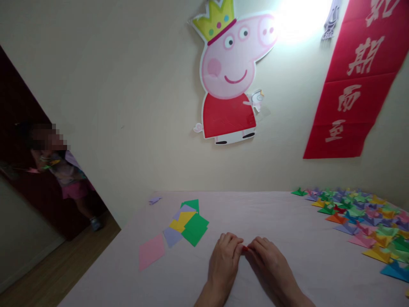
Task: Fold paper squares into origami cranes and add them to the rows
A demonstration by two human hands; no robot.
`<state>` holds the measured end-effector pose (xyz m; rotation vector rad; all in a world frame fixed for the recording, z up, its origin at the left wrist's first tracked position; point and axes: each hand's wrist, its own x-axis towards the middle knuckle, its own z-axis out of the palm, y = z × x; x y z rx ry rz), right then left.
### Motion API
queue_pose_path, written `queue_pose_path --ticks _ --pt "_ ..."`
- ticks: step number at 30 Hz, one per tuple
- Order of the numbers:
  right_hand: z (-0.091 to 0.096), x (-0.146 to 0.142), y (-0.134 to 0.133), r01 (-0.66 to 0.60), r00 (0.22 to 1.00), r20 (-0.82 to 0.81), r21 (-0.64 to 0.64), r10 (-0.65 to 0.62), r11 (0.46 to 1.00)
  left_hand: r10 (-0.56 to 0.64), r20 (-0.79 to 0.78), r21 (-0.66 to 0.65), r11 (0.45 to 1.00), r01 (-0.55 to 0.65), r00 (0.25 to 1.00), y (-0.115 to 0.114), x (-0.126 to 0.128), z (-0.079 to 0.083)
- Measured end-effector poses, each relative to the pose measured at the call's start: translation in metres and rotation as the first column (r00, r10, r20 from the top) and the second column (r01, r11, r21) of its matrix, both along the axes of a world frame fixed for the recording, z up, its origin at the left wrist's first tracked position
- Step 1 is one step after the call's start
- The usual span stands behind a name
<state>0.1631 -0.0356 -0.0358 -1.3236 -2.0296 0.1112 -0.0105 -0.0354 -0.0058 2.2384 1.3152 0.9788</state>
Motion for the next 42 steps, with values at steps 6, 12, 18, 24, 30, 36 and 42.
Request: queue_pose_path --ticks 6,12,18,24,30,36,42 --pt "0.006 -0.005 0.002 -0.077 0.993 -0.098 -0.057 0.071 0.995 0.028 0.219 -0.124 0.992 0.0 0.975 0.003 -0.001 0.0" --pt "0.008 -0.011 0.0 -0.105 0.97 -0.233 -0.168 0.064 0.98 0.057 0.293 -0.217 0.976 0.008 0.954 0.005 -0.003 0.002" --pt "0.015 -0.009 -0.004 -0.158 0.915 -0.401 -0.293 0.029 0.943 0.065 0.328 -0.261 0.965 0.024 0.942 0.004 -0.004 0.008" --pt "0.012 -0.014 -0.002 -0.108 0.899 -0.435 -0.334 -0.051 0.936 0.07 0.328 -0.297 0.954 0.033 0.942 0.005 -0.003 0.001" --pt "0.013 -0.014 0.0 -0.196 0.816 -0.574 -0.389 -0.071 0.9 0.098 0.237 -0.347 0.938 -0.01 0.967 0.007 0.001 -0.009" --pt "0.014 -0.014 -0.001 -0.205 0.813 -0.577 -0.4 -0.072 0.893 0.11 0.276 -0.368 0.93 -0.001 0.955 0.009 -0.002 -0.008" --pt "0.014 -0.016 -0.002 -0.155 0.884 -0.465 -0.384 -0.046 0.91 0.097 0.33 -0.365 0.931 0.032 0.939 0.008 -0.005 -0.007"
